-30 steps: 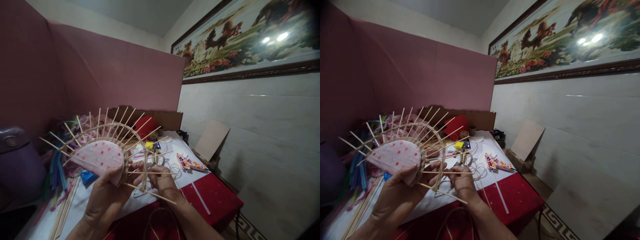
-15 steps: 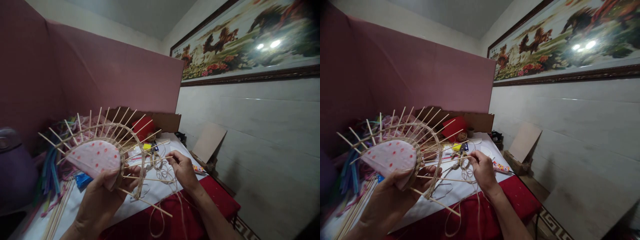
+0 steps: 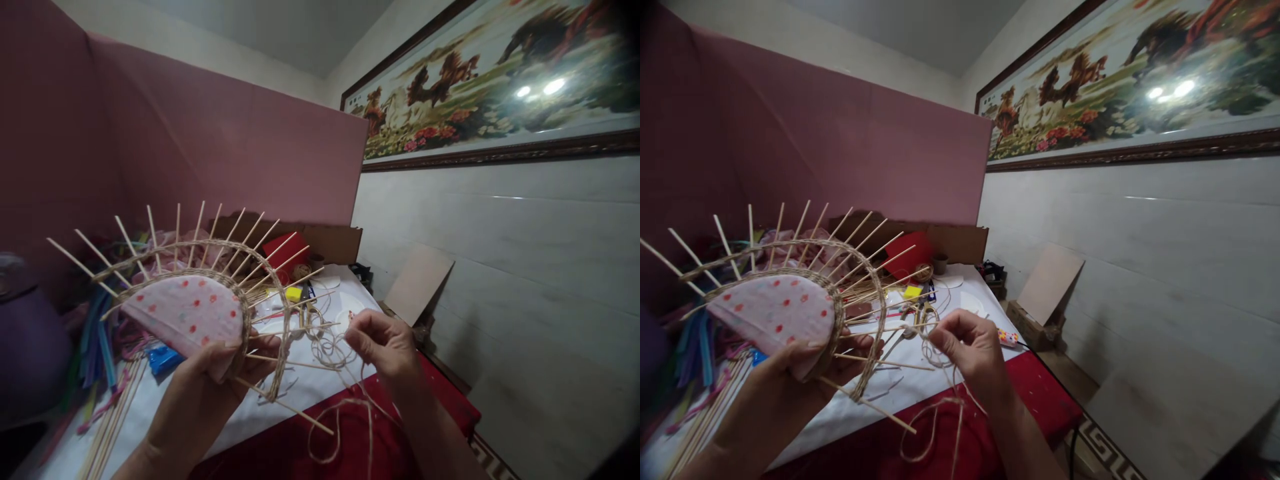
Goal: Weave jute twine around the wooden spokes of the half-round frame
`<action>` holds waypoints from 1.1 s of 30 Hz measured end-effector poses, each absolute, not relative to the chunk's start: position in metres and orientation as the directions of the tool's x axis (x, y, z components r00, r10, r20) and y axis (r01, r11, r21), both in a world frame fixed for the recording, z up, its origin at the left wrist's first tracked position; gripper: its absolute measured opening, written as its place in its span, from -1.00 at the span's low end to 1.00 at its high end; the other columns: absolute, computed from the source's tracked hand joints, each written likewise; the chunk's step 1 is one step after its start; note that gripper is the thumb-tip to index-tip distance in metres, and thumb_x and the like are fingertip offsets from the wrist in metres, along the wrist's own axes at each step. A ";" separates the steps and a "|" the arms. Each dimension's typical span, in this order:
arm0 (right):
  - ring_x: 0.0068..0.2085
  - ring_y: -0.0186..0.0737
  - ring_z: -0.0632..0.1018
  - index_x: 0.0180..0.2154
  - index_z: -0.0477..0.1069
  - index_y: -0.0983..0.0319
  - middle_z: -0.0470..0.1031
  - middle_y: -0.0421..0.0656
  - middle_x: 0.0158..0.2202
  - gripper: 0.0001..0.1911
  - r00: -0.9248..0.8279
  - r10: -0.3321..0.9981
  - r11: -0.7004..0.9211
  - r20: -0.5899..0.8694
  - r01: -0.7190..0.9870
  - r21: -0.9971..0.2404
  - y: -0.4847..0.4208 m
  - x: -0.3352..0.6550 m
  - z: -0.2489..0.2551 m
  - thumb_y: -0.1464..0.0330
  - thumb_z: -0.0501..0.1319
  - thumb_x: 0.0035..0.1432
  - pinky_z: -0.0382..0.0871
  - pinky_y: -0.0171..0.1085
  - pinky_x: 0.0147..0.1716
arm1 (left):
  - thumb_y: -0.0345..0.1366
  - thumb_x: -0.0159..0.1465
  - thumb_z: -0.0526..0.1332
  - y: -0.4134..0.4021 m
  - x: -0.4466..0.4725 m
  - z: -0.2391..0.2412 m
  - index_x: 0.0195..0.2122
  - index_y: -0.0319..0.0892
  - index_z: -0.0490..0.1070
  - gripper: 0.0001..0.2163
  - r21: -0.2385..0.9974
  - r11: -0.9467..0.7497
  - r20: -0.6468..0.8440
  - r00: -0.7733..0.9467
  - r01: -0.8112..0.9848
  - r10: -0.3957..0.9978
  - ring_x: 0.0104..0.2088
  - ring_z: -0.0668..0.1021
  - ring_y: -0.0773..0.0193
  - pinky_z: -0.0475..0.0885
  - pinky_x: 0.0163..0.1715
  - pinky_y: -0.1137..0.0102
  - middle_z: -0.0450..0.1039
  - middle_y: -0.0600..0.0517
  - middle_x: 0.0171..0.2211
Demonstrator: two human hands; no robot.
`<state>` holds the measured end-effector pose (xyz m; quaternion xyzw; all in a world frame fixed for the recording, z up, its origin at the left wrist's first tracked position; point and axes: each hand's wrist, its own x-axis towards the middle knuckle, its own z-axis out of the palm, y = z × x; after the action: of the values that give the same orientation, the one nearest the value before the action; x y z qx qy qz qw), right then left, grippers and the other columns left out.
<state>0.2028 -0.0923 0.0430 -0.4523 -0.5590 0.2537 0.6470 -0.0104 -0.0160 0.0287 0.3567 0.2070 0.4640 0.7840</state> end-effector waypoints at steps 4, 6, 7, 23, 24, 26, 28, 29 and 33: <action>-0.59 -0.44 0.33 -0.48 0.32 0.26 0.42 -0.22 -0.56 -0.74 0.021 0.908 0.416 0.419 0.075 -0.906 -0.098 0.191 0.054 0.21 0.20 0.11 0.18 -0.40 -0.61 | -0.43 0.00 0.17 -0.020 -0.009 0.031 -0.63 -0.32 0.50 -0.85 0.771 0.322 -0.003 0.502 -0.549 0.865 -0.22 0.55 -0.04 0.42 -0.10 0.11 0.56 -0.24 -0.37; -0.50 -0.39 0.44 -0.42 0.34 0.26 0.48 -0.15 -0.44 -0.77 -0.021 0.899 0.438 0.438 0.056 -0.897 -0.098 0.185 0.061 0.23 0.16 0.16 0.28 -0.38 -0.54 | -0.44 -0.02 0.19 -0.022 -0.007 0.031 -0.65 -0.31 0.50 -0.86 0.776 0.342 -0.023 0.517 -0.531 0.855 -0.21 0.55 -0.05 0.42 -0.10 0.13 0.57 -0.24 -0.37; -0.44 -0.36 0.48 -0.40 0.35 0.26 0.49 -0.13 -0.39 -0.78 -0.029 0.891 0.454 0.453 0.044 -0.890 -0.096 0.182 0.063 0.24 0.15 0.17 0.33 -0.37 -0.50 | -0.45 -0.03 0.20 -0.022 -0.007 0.031 -0.64 -0.33 0.51 -0.87 0.779 0.351 -0.033 0.525 -0.519 0.850 -0.20 0.55 -0.04 0.42 -0.10 0.15 0.57 -0.24 -0.36; -0.20 -0.21 0.56 -0.36 0.28 0.25 0.50 -0.09 -0.26 -0.80 -0.100 0.891 0.451 0.444 0.065 -0.890 -0.063 0.171 0.079 0.25 0.09 0.22 0.48 -0.26 -0.34 | -0.44 -0.03 0.18 -0.023 -0.008 0.028 -0.41 -0.39 0.57 -0.79 0.850 0.344 -0.050 0.590 -0.398 0.806 -0.24 0.53 0.02 0.47 -0.24 0.24 0.55 -0.23 -0.26; -0.24 -0.22 0.58 -0.38 0.26 0.24 0.50 -0.08 -0.26 -0.79 -0.085 0.900 0.434 0.428 0.063 -0.899 -0.062 0.172 0.081 0.24 0.10 0.21 0.47 -0.31 -0.45 | -0.44 -0.03 0.17 -0.024 -0.007 0.028 -0.40 -0.39 0.57 -0.78 0.852 0.347 -0.052 0.597 -0.392 0.801 -0.24 0.53 0.02 0.47 -0.24 0.23 0.55 -0.24 -0.25; -0.38 -0.28 0.58 -0.40 0.22 0.24 0.51 -0.08 -0.26 -0.78 -0.053 0.914 0.406 0.403 0.086 -0.910 -0.061 0.174 0.084 0.23 0.10 0.20 0.34 -0.42 -0.66 | -0.46 0.00 0.15 -0.025 -0.007 0.028 -0.36 -0.38 0.56 -0.76 0.849 0.354 -0.044 0.617 -0.392 0.786 -0.21 0.52 0.00 0.46 -0.22 0.21 0.54 -0.23 -0.23; -0.56 -0.40 0.50 -0.41 0.22 0.24 0.51 -0.12 -0.33 -0.77 -0.048 0.919 0.393 0.390 0.135 -0.910 -0.062 0.176 0.087 0.22 0.11 0.20 0.18 -0.46 -0.76 | -0.46 0.02 0.13 -0.025 -0.007 0.028 -0.30 -0.37 0.55 -0.74 0.841 0.362 -0.014 0.652 -0.402 0.758 -0.17 0.52 -0.02 0.44 -0.19 0.17 0.53 -0.23 -0.19; -0.62 -0.45 0.43 -0.42 0.23 0.24 0.51 -0.15 -0.39 -0.77 -0.057 0.920 0.392 0.388 0.154 -0.907 -0.063 0.176 0.089 0.23 0.11 0.20 0.14 -0.47 -0.77 | -0.45 0.04 0.12 -0.025 -0.007 0.028 -0.27 -0.38 0.54 -0.72 0.837 0.366 0.003 0.672 -0.407 0.740 -0.17 0.52 -0.03 0.43 -0.17 0.15 0.52 -0.23 -0.18; -0.66 -0.49 0.33 -0.46 0.24 0.23 0.44 -0.25 -0.54 -0.77 -0.099 0.913 0.407 0.396 0.172 -0.897 -0.066 0.174 0.093 0.26 0.12 0.19 0.12 -0.46 -0.73 | -0.44 0.06 0.09 -0.025 -0.008 0.027 -0.23 -0.40 0.53 -0.69 0.829 0.373 0.037 0.707 -0.416 0.706 -0.19 0.53 -0.03 0.41 -0.15 0.14 0.52 -0.24 -0.18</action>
<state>0.1739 -0.0663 0.0927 -0.4157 -0.6528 0.3514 0.5268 -0.0079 -0.0252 0.0273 0.4406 0.1649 0.3455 0.8120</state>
